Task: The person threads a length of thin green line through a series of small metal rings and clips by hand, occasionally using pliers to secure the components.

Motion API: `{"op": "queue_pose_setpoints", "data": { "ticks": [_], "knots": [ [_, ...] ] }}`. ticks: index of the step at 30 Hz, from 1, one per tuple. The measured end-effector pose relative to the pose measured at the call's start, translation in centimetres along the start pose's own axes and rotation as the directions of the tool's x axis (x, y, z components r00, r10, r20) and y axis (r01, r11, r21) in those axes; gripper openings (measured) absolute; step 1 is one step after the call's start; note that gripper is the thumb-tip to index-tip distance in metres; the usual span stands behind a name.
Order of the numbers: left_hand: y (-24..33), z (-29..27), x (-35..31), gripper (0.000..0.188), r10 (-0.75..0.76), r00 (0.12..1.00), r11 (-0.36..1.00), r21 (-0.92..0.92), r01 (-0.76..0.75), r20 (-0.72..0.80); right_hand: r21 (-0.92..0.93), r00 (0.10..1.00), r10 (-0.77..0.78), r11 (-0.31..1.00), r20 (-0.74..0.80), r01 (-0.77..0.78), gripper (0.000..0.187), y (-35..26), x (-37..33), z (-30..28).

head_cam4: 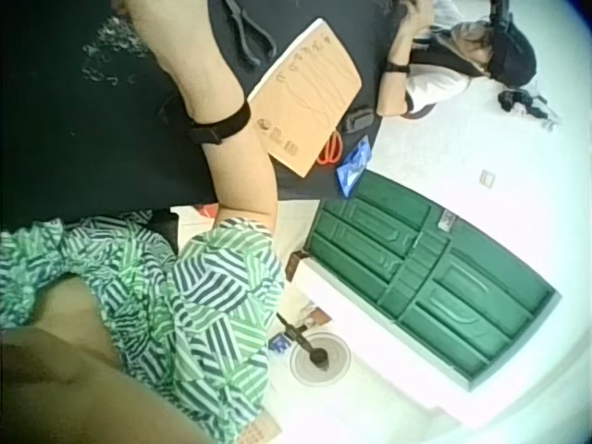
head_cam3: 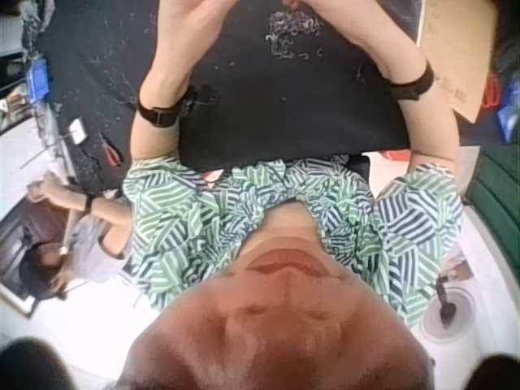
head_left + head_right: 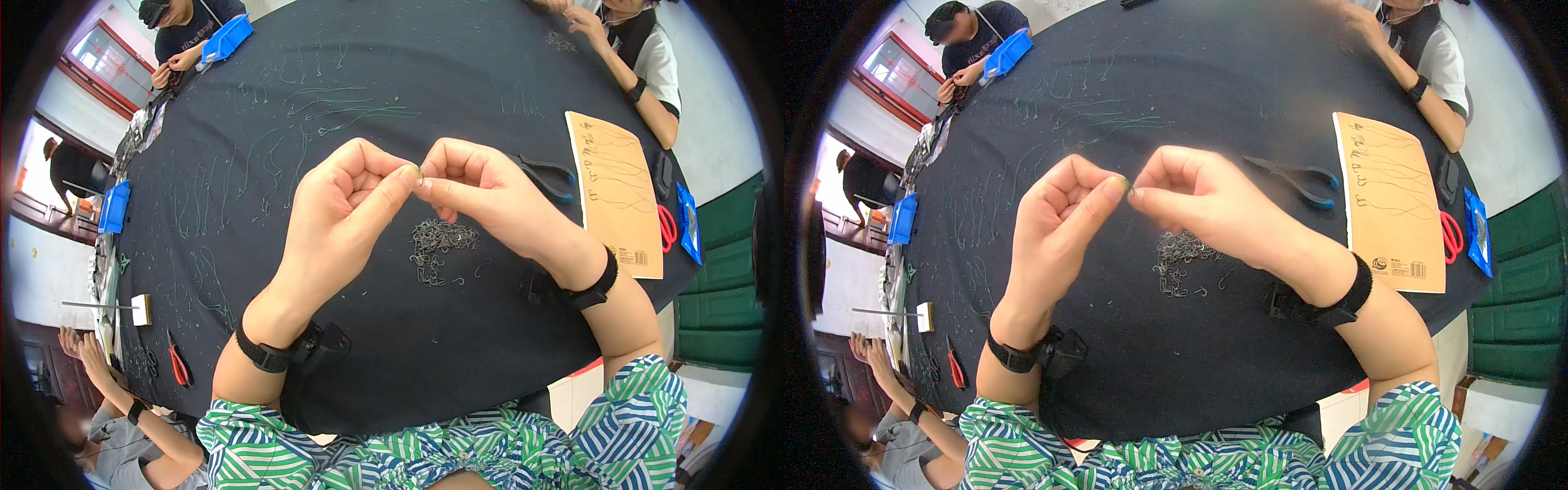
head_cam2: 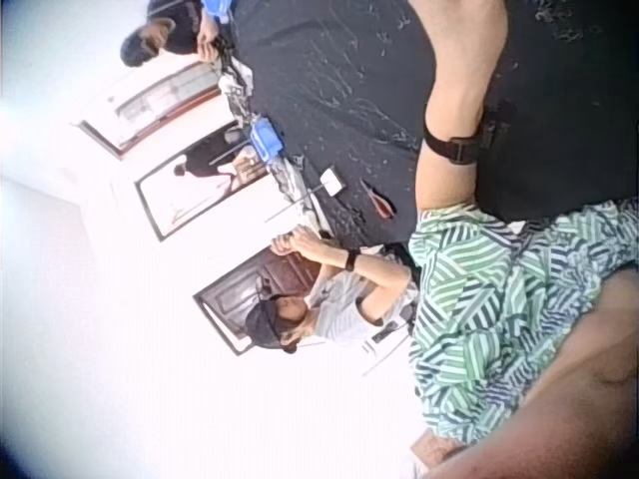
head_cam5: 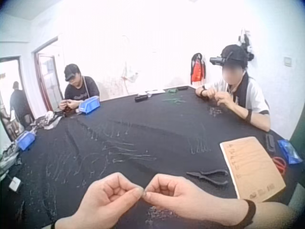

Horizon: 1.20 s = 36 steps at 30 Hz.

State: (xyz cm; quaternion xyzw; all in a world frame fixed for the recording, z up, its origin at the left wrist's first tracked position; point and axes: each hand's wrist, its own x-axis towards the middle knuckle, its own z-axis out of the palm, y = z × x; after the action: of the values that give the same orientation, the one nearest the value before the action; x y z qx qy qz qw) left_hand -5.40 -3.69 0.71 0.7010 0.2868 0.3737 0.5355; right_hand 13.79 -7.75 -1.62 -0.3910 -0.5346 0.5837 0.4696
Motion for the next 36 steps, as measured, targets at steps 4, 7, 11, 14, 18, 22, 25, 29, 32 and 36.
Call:
{"op": "queue_pose_setpoints", "data": {
  "ticks": [4,7,11,14,18,22,25,29,32,36],
  "knots": [
    [-0.1,-0.2,0.0,0.013,0.012,1.000,0.999,0.041,-0.012,-0.004,0.006,1.000,0.007,1.000,-0.022,-0.007,0.014,0.5,-0.1,0.6],
    [-0.2,0.0,0.1,0.013,0.005,1.000,1.000,0.023,-0.005,-0.025,0.029,0.997,-0.068,0.997,-0.040,0.069,0.014,1.0,-0.2,0.8],
    [-0.3,-0.2,0.1,0.012,0.027,0.998,0.996,0.084,-0.023,-0.057,-0.198,0.977,-0.183,0.967,-0.112,0.159,0.013,-0.1,-0.8,1.3],
    [-0.4,-0.3,0.2,0.012,0.059,0.995,0.993,0.109,-0.050,-0.080,-0.370,0.956,-0.259,0.909,-0.138,0.193,0.011,-0.5,-1.0,1.3],
    [-0.2,0.0,0.2,0.012,0.078,0.992,0.983,0.172,-0.060,-0.103,-0.592,0.895,-0.421,0.762,-0.144,0.263,0.011,-0.5,-1.1,0.7],
    [-0.4,-0.1,0.1,0.012,0.097,0.989,0.976,0.207,-0.073,-0.108,-0.731,0.881,-0.462,0.636,-0.103,0.248,0.010,-1.5,-1.3,0.8],
    [-0.4,-0.2,0.0,0.012,0.112,0.990,0.953,0.290,-0.084,-0.081,-0.786,0.795,-0.606,0.500,-0.017,0.364,0.008,-1.9,-0.9,0.5],
    [0.2,0.1,0.0,0.011,0.108,0.994,0.945,0.313,-0.096,-0.021,-0.836,0.728,-0.678,0.339,0.102,0.432,0.009,-2.0,-0.6,-0.4],
    [0.6,0.0,-0.4,0.012,0.082,0.997,0.948,0.308,-0.075,-0.011,-0.746,0.836,-0.549,0.562,-0.011,0.358,0.010,-2.4,-0.5,-0.4],
    [0.5,0.3,-0.5,0.011,0.067,0.998,0.970,0.233,-0.067,0.009,-0.258,0.968,-0.229,0.946,-0.100,0.197,0.017,-0.5,0.4,-1.0]
  ]
}}
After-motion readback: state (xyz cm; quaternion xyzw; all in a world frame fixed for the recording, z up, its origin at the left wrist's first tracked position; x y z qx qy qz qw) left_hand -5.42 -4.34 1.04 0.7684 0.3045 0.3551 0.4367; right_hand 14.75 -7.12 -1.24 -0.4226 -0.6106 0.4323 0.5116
